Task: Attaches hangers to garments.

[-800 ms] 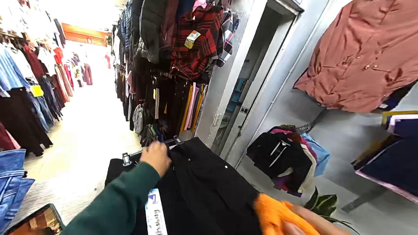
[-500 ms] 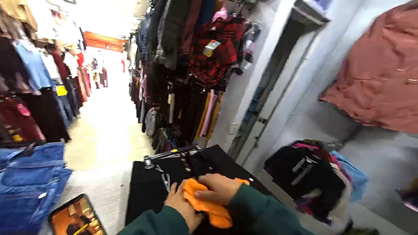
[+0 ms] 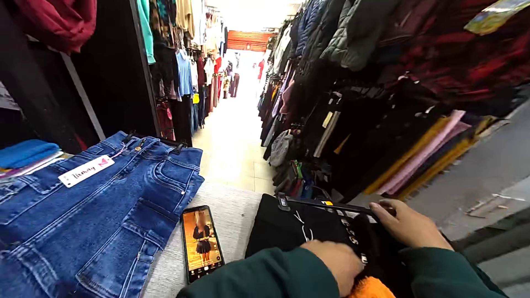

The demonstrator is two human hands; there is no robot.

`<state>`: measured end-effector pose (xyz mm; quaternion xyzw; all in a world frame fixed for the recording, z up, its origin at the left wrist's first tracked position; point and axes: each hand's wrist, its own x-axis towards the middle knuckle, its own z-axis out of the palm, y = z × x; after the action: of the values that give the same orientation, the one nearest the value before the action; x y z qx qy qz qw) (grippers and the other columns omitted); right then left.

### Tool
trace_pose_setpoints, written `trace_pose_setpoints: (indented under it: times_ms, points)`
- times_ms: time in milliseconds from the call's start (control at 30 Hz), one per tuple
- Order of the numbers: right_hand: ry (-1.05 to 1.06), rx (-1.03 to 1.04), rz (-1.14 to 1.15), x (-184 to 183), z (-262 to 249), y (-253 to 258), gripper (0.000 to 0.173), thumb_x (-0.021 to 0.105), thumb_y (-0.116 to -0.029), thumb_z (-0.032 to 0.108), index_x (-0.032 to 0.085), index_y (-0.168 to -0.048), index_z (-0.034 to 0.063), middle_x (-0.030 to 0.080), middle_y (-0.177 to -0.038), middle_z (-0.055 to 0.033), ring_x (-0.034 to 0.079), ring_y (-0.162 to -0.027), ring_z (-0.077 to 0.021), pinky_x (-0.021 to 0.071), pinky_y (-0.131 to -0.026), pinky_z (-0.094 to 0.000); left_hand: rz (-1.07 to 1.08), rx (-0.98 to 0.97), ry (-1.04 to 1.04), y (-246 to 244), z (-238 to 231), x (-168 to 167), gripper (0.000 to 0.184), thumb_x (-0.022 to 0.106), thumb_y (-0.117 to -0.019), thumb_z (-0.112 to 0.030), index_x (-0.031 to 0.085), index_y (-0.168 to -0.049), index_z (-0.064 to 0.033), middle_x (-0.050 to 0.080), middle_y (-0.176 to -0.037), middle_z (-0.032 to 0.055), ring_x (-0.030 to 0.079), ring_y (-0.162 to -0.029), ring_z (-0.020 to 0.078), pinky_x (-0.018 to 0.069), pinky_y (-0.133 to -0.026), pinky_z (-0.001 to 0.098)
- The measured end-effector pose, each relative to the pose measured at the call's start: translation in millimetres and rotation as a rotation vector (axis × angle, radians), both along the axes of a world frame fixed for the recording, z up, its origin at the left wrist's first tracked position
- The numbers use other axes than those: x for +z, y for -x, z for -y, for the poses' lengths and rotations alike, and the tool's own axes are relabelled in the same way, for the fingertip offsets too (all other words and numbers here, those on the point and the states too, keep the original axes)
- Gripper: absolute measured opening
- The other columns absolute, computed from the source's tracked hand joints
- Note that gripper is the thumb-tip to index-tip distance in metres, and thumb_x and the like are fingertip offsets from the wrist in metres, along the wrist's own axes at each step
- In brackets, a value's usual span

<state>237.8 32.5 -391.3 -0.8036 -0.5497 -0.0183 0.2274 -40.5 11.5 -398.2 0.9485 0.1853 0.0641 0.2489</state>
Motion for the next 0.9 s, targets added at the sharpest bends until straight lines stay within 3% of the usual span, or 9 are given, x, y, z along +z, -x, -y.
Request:
trace_pose_setpoints:
  times_ms: [67,167,333,433,533,600,667,800,900]
  points:
    - [-0.032,0.047,0.015,-6.2,4.0,1.4,0.034,0.058,-0.1053,0.027,0.067,-0.121,-0.0017,0.070,-0.108,-0.0293,0.067,-0.102,-0.0498,0.0459,-0.090,-0.0729,0.041,0.114,0.016,-14.8,-13.6,37.6,0.029,0.055,-0.1034,-0.016,0.066,-0.128,-0.0046,0.064,-0.132,0.0171,0.061,-0.125,0.0344,0.0515,-0.100,0.0591]
    - [-0.119,0.054,0.037,7.7,15.9,12.6,0.030,0.055,-0.1059,0.021,0.067,-0.121,-0.0023,0.070,-0.106,-0.0307,0.067,-0.099,-0.0517,0.0459,-0.086,-0.0751,0.159,0.265,0.034,-58.2,-26.9,79.1,0.033,0.053,-0.1047,-0.018,0.062,-0.135,-0.0074,0.063,-0.136,0.0138,0.058,-0.129,0.0310,0.0493,-0.103,0.0564]
    - [-0.173,0.141,0.037,30.4,31.0,-1.3,0.027,0.048,-0.1049,0.013,0.067,-0.120,0.0013,0.071,-0.104,-0.0249,0.069,-0.095,-0.0457,0.0490,-0.083,-0.0708,0.408,0.448,0.110,-130.8,-70.0,36.0,0.041,0.041,-0.1093,-0.032,0.064,-0.134,-0.0081,0.067,-0.132,0.0119,0.061,-0.128,0.0269,0.0430,-0.113,0.0519]
    - [-0.214,0.175,-0.070,39.9,45.1,-29.0,0.030,0.052,-0.1044,0.020,0.071,-0.112,-0.0028,0.070,-0.100,-0.0264,0.068,-0.091,-0.0408,0.0496,-0.082,-0.0656,0.305,0.329,0.088,-129.6,-70.0,7.1,0.049,0.037,-0.1103,-0.042,0.068,-0.129,-0.0095,0.073,-0.119,0.0122,0.065,-0.119,0.0269,0.0411,-0.112,0.0542]
    - [-0.091,-0.055,-0.182,29.0,57.1,-57.9,0.052,0.053,-0.1063,0.040,0.062,-0.126,-0.0069,0.062,-0.122,-0.0353,0.060,-0.114,-0.0510,0.0423,-0.098,-0.0709,0.271,0.315,0.116,-121.3,-69.2,2.7,0.051,0.038,-0.1089,-0.048,0.067,-0.132,-0.0126,0.073,-0.120,0.0126,0.066,-0.119,0.0293,0.0413,-0.109,0.0598]
    - [0.054,-0.197,-0.218,22.9,62.2,-65.5,0.067,0.048,-0.1037,0.057,0.064,-0.126,-0.0040,0.063,-0.123,-0.0338,0.059,-0.118,-0.0521,0.0403,-0.099,-0.0749,0.323,0.317,0.101,-117.6,-66.8,12.1,0.050,0.041,-0.1074,-0.050,0.069,-0.131,-0.0168,0.073,-0.121,0.0089,0.066,-0.119,0.0263,0.0429,-0.108,0.0583]
    - [0.110,-0.180,-0.305,28.9,70.6,-58.8,0.067,0.043,-0.1038,0.060,0.066,-0.126,0.0020,0.066,-0.123,-0.0269,0.061,-0.118,-0.0447,0.0425,-0.101,-0.0703,0.393,0.260,0.111,-111.1,-61.7,24.6,0.043,0.045,-0.1078,-0.044,0.070,-0.131,-0.0168,0.073,-0.123,0.0088,0.066,-0.118,0.0263,0.0449,-0.106,0.0576]
    - [0.032,0.018,-0.479,59.4,83.6,-36.5,0.051,0.072,-0.0905,0.051,0.066,-0.124,0.0130,0.072,-0.109,-0.0116,0.068,-0.103,-0.0251,0.0543,-0.092,-0.0526,0.519,0.199,0.179,-96.9,-63.8,51.2,0.032,0.055,-0.1058,-0.033,0.075,-0.118,-0.0116,0.073,-0.119,0.0091,0.067,-0.114,0.0234,0.0504,-0.102,0.0523]
    - [0.003,0.206,-0.514,75.4,102.4,-22.2,0.054,0.087,-0.0759,0.040,0.067,-0.120,0.0150,0.073,-0.102,-0.0037,0.071,-0.094,-0.0157,0.0593,-0.085,-0.0411,0.568,0.169,0.237,-85.2,-56.6,72.7,0.021,0.063,-0.0996,-0.025,0.075,-0.109,-0.0111,0.073,-0.104,0.0049,0.069,-0.095,0.0172,0.0563,-0.087,0.0456]
